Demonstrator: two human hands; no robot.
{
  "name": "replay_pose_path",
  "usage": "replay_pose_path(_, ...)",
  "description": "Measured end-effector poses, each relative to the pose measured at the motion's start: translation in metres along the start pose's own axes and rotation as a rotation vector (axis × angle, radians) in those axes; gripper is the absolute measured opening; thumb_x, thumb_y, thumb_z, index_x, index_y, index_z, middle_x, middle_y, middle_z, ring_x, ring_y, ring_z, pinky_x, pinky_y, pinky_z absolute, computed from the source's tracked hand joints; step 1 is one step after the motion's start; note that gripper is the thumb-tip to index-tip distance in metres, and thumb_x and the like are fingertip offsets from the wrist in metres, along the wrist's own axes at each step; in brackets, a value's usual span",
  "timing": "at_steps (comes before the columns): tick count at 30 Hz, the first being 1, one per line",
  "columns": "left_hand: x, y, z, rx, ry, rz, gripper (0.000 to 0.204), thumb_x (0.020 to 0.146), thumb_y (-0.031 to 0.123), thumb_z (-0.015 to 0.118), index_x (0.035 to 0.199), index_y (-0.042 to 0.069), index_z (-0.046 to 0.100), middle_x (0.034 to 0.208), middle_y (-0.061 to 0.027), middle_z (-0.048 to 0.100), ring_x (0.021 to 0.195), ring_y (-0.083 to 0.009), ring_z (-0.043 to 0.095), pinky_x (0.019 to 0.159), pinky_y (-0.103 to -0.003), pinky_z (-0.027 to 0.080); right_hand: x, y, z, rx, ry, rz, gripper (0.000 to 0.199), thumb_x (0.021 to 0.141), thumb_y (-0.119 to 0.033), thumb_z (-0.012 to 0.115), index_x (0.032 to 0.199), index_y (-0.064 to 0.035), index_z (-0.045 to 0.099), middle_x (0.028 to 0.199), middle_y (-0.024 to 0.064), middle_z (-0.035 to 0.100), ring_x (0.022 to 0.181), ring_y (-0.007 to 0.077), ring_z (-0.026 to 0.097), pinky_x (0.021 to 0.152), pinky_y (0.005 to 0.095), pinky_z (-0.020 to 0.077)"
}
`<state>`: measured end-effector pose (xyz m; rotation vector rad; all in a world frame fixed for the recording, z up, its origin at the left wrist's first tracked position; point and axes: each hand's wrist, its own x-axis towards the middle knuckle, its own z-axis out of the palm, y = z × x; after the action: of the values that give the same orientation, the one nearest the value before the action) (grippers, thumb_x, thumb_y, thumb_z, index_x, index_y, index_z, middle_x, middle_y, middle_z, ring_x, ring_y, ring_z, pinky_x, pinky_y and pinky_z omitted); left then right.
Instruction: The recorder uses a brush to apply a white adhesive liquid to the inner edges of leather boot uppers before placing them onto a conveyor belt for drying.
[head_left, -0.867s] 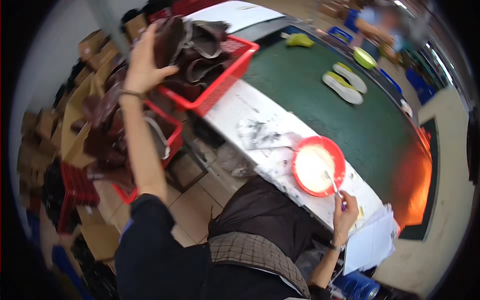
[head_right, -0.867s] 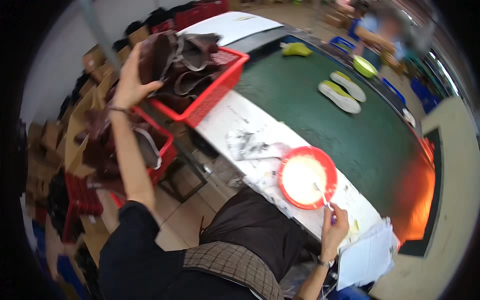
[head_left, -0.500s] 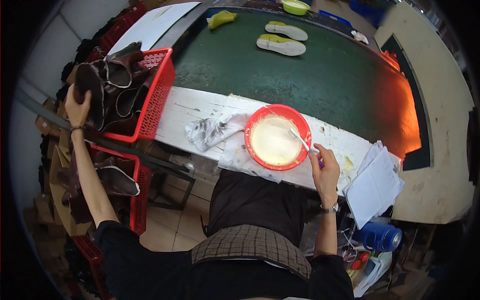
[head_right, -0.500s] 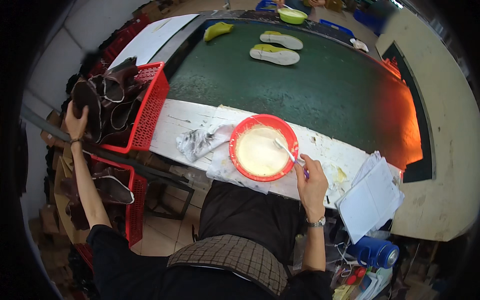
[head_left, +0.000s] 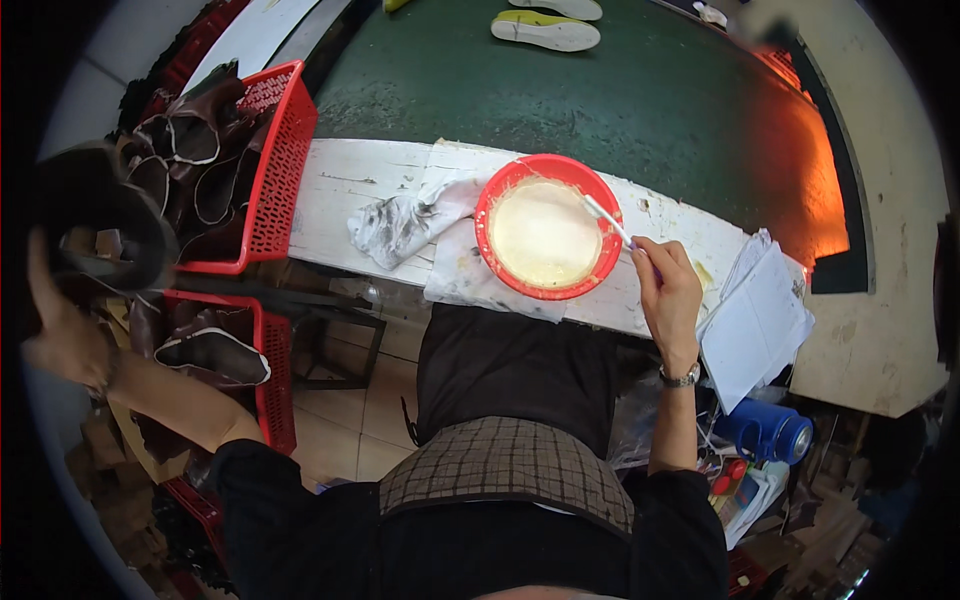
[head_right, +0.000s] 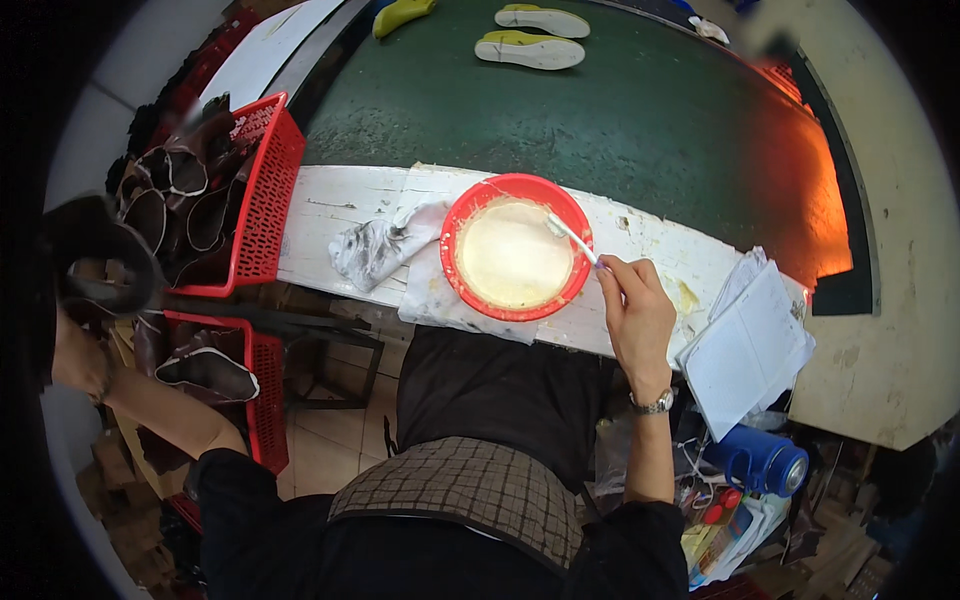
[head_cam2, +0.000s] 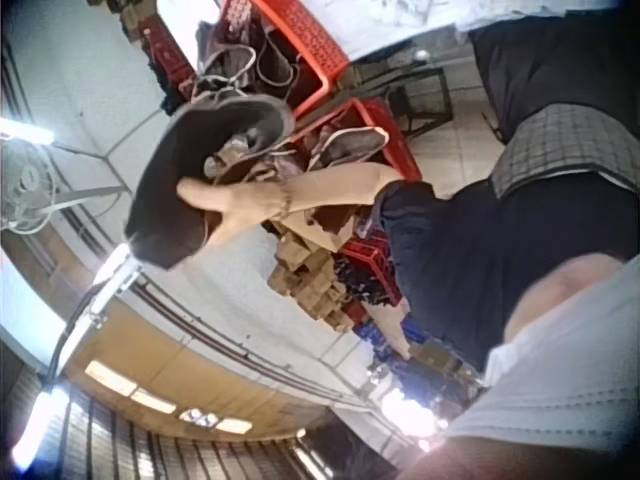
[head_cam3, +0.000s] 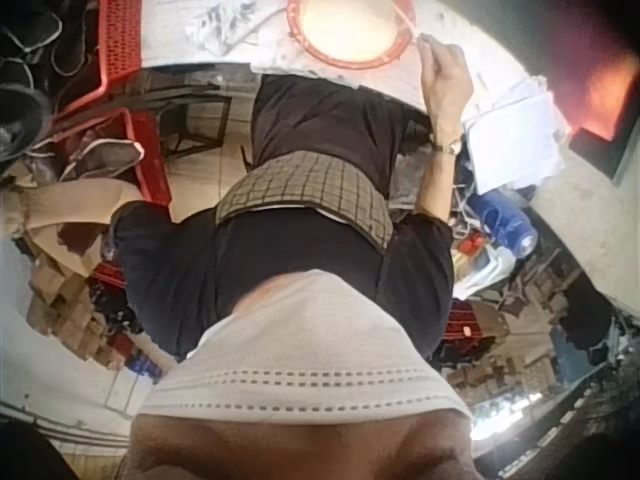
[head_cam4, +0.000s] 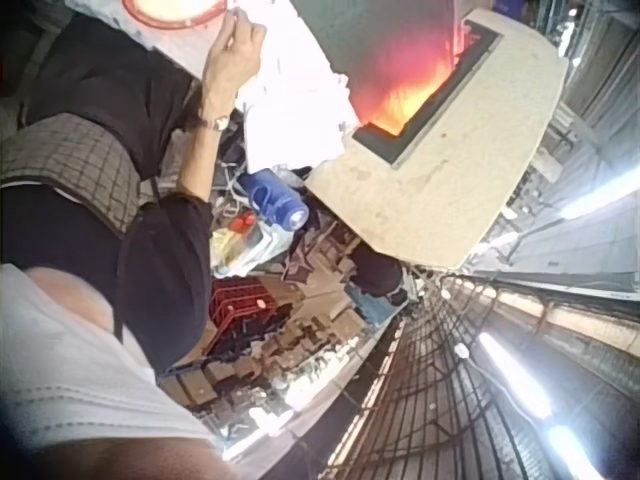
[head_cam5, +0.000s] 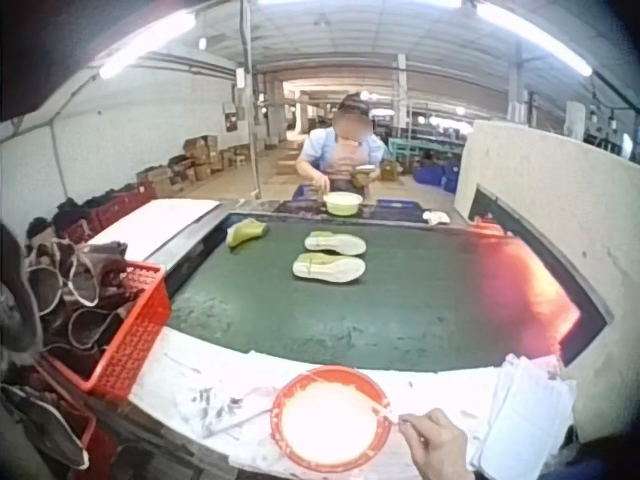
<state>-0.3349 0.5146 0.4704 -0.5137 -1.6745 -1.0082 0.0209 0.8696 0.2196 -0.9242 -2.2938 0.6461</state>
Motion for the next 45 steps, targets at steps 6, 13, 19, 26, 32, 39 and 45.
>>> replay_pose_path(6, -0.113, 0.058, 0.052, -0.342, -1.299, -0.629, 0.045, 0.088, 0.010, 0.081, 0.126, -0.005, 0.063, 0.113, -0.0084, 0.072, 0.098, -0.0157, 0.067, 0.087, -0.032, 0.055, -0.013, 0.014, 0.004, 0.012, -0.021, -0.026, 0.014, 0.095, -0.011, 0.072, 0.108, -0.0049, 0.076, 0.086, 0.0092, 0.063, 0.070, 0.0209, 0.062, 0.063, 0.0319, 0.0480)
replay_pose_path(13, -0.184, 0.070, 0.087, -0.902, -1.695, -0.788, 0.050, 0.091, 0.002, 0.075, 0.137, -0.010, 0.057, 0.121, -0.0096, 0.071, 0.108, -0.0123, 0.065, 0.094, -0.030, 0.054, -0.011, 0.027, 0.002, 0.126, -0.019, -0.019, 0.015, 0.093, -0.004, 0.072, 0.108, -0.0001, 0.075, 0.091, 0.0102, 0.066, 0.076, 0.0195, 0.063, 0.070, 0.0303, 0.0496)
replay_pose_path(19, -0.204, 0.077, 0.106, -0.797, -1.986, -0.856, 0.029, 0.085, 0.007, 0.081, 0.110, -0.007, 0.074, 0.094, -0.0074, 0.077, 0.085, -0.0118, 0.071, 0.079, -0.027, 0.057, 0.020, -0.008, -0.018, 0.303, 0.137, -0.102, 0.018, 0.088, -0.004, 0.077, 0.106, -0.0027, 0.078, 0.090, 0.0075, 0.067, 0.079, 0.0178, 0.063, 0.071, 0.0293, 0.0489)
replay_pose_path(26, -0.214, 0.093, 0.107, -0.780, -2.137, -0.975, 0.039, 0.082, -0.003, 0.077, 0.120, -0.009, 0.068, 0.105, -0.0108, 0.076, 0.091, -0.0143, 0.072, 0.081, -0.027, 0.058, 0.050, -0.045, -0.015, 0.371, -0.042, -0.404, 0.024, 0.080, -0.008, 0.083, 0.103, -0.0137, 0.083, 0.086, -0.0002, 0.067, 0.084, 0.0153, 0.060, 0.082, 0.0325, 0.0412)
replay_pose_path(32, -0.199, 0.091, 0.101, -0.865, -1.867, -1.002, 0.027, 0.086, 0.007, 0.077, 0.110, -0.006, 0.074, 0.092, -0.0083, 0.077, 0.078, -0.0122, 0.071, 0.070, -0.025, 0.056, 0.045, -0.046, -0.001, 0.310, 0.073, -0.432, 0.022, 0.080, -0.012, 0.085, 0.102, -0.0146, 0.082, 0.086, -0.0015, 0.066, 0.083, 0.0142, 0.057, 0.082, 0.0322, 0.0350)
replay_pose_path(39, -0.195, 0.088, 0.100, -0.952, -1.551, -1.002, 0.026, 0.088, 0.006, 0.074, 0.111, -0.007, 0.072, 0.094, -0.0088, 0.076, 0.080, -0.0137, 0.072, 0.073, -0.027, 0.058, 0.028, -0.052, 0.012, 0.349, 0.106, -0.392, 0.022, 0.080, -0.014, 0.085, 0.101, -0.0147, 0.082, 0.084, -0.0026, 0.064, 0.081, 0.0141, 0.055, 0.082, 0.0323, 0.0341)
replay_pose_path(45, -0.195, 0.071, 0.117, -0.860, -1.403, -0.809, 0.025, 0.092, 0.012, 0.074, 0.112, -0.003, 0.073, 0.097, -0.0079, 0.076, 0.081, -0.0120, 0.071, 0.070, -0.026, 0.057, 0.026, -0.050, 0.018, 0.376, 0.042, -0.337, 0.022, 0.082, -0.011, 0.084, 0.103, -0.0112, 0.081, 0.086, 0.0010, 0.065, 0.080, 0.0163, 0.058, 0.078, 0.0321, 0.0416)
